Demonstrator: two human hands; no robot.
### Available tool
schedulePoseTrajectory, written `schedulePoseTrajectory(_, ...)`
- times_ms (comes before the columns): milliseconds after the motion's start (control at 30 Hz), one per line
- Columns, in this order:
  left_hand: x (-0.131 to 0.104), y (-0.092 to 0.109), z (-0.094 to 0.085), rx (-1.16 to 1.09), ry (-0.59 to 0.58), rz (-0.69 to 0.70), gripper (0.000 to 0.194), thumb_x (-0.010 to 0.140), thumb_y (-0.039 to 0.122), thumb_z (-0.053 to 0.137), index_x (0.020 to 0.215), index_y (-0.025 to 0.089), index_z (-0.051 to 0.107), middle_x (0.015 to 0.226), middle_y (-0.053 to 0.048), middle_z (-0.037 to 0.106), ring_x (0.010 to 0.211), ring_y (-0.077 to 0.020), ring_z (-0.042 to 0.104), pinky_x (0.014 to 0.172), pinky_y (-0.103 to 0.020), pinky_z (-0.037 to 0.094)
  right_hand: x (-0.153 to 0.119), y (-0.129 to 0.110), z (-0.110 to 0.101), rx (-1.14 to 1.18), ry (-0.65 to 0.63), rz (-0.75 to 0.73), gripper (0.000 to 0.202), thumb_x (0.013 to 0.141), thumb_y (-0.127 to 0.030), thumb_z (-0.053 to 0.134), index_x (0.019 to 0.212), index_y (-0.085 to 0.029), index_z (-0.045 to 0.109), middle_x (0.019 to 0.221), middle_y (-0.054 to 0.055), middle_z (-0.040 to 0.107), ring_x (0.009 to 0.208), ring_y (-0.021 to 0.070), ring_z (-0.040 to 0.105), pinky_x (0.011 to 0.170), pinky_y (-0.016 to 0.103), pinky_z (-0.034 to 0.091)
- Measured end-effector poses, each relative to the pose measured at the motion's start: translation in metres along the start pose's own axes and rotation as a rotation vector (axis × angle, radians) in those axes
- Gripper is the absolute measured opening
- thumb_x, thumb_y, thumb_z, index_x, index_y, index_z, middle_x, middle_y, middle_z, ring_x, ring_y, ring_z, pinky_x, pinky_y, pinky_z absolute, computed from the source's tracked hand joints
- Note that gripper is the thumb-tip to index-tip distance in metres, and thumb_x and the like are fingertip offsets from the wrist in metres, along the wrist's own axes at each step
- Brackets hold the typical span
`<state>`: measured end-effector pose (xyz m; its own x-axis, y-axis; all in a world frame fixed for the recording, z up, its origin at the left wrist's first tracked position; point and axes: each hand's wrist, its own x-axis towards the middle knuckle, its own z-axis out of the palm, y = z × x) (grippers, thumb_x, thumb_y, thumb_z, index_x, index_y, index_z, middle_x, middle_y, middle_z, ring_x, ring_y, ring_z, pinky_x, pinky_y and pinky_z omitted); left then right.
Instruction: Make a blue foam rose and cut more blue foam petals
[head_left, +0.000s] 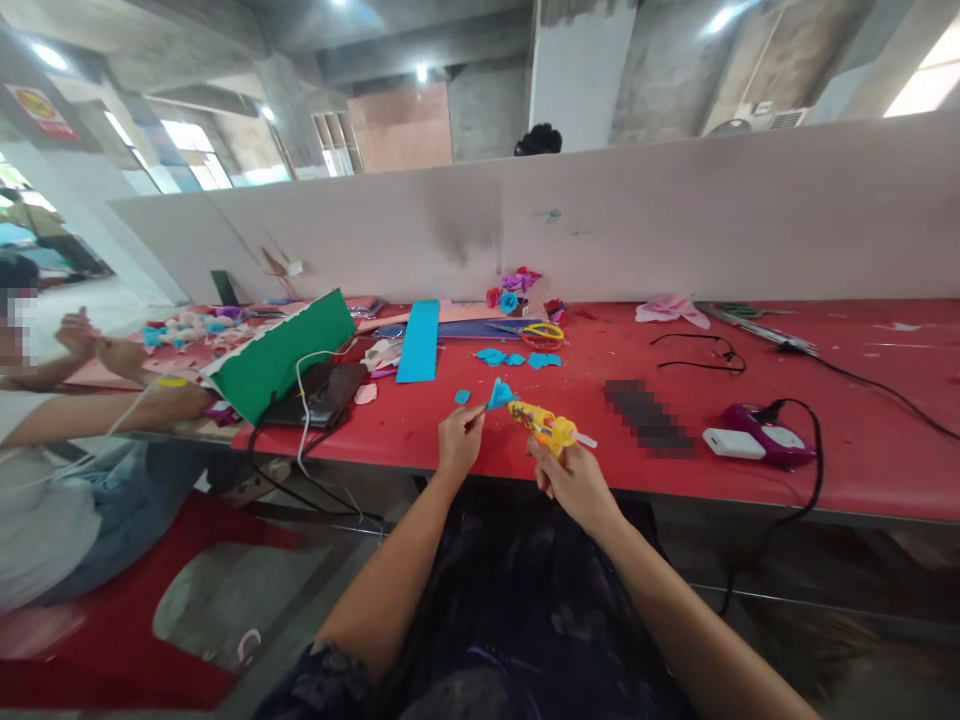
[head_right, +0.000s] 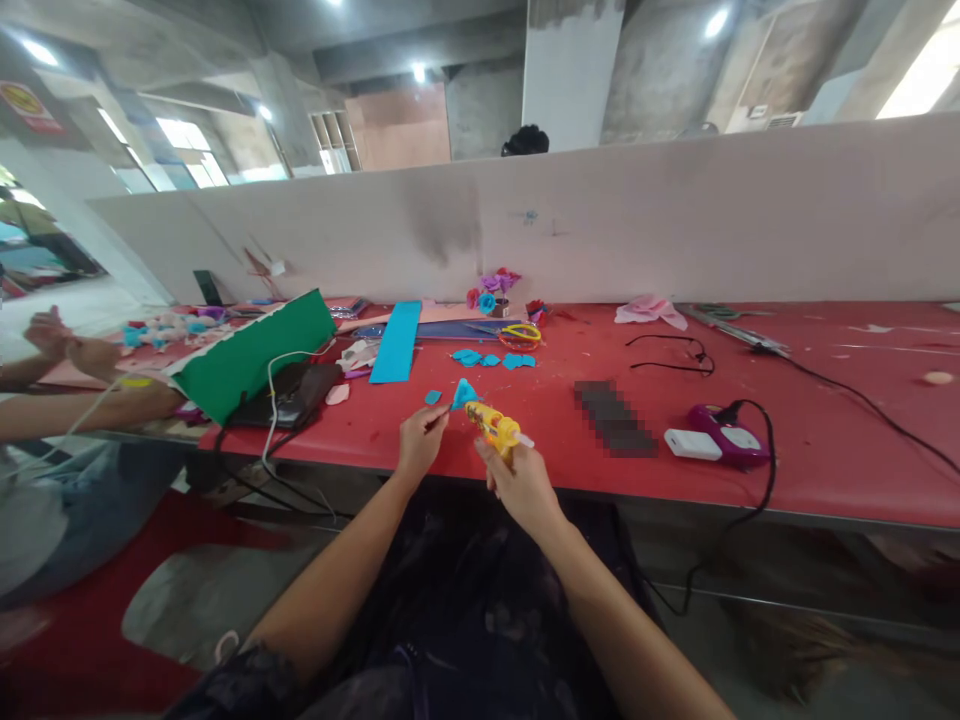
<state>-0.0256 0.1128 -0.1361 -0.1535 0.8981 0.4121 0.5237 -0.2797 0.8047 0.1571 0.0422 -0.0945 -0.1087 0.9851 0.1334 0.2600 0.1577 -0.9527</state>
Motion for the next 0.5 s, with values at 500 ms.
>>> schedulePoseTrajectory(500,-0.001,-0.005,0.005,0.052,0.016,0.043,0.026,0.086,0.017,0.053,0.102,0.015,0.074,0.076,-0.005,0.069,0.069,-0.0122,0.060,0.070,-0.024,0.046,0.029,0.012,0.013,-0.045,0.021,0.026,0.046,0.084,-0.063,0.050,0.070,-0.020,0.052,0.041,-0.005,0.050,0.035,0.0110,0.047,0.040,0.022,0.034)
